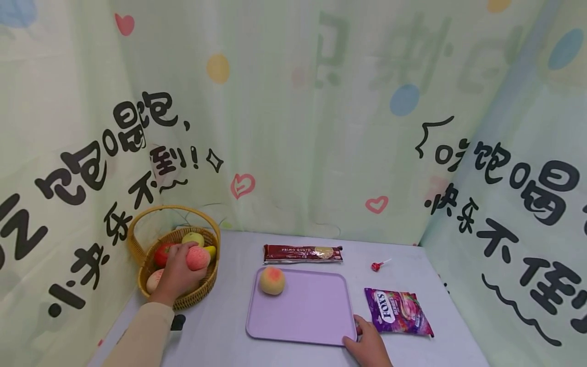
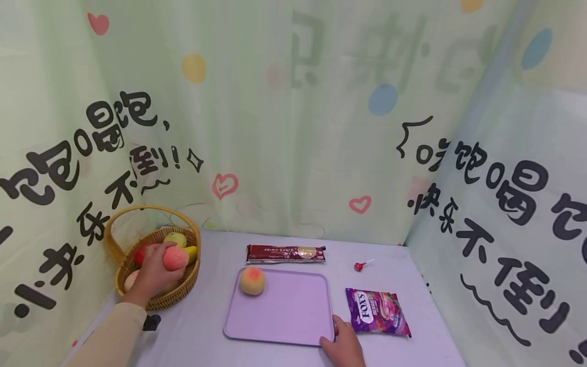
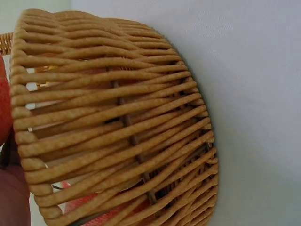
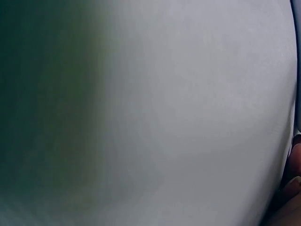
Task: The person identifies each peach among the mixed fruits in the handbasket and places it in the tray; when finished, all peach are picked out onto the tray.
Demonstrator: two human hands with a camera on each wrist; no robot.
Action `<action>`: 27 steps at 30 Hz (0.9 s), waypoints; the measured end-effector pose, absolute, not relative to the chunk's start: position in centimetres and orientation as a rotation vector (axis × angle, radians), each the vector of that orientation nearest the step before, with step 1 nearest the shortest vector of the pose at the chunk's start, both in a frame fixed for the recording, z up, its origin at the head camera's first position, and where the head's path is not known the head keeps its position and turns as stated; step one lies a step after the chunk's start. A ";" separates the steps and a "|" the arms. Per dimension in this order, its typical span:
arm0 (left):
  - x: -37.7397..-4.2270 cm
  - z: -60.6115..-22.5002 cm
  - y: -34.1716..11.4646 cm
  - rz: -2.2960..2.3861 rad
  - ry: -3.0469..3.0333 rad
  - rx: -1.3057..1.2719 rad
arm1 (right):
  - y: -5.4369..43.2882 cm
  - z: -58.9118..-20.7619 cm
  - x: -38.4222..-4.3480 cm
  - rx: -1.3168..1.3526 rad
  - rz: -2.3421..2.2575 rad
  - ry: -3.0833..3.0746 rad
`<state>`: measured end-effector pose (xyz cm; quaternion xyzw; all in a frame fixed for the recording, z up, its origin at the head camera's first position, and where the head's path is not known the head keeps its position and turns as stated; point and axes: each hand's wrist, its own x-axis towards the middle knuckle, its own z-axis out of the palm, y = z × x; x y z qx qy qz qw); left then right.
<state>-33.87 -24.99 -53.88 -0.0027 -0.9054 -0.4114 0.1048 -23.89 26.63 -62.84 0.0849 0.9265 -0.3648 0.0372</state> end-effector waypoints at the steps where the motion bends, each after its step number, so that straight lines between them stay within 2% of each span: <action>1: -33.8 -53.8 -24.9 -1.223 -2.663 -0.010 | 26.7 -62.9 -23.9 0.259 -1.116 2.847; 16: -33.3 -53.3 -23.8 -1.298 -2.615 -0.082 | 26.5 -62.7 -23.8 0.257 -1.123 2.851; 27: -32.4 -52.8 -22.9 -1.454 -2.655 -0.020 | 26.5 -62.6 -23.9 0.281 -1.107 2.830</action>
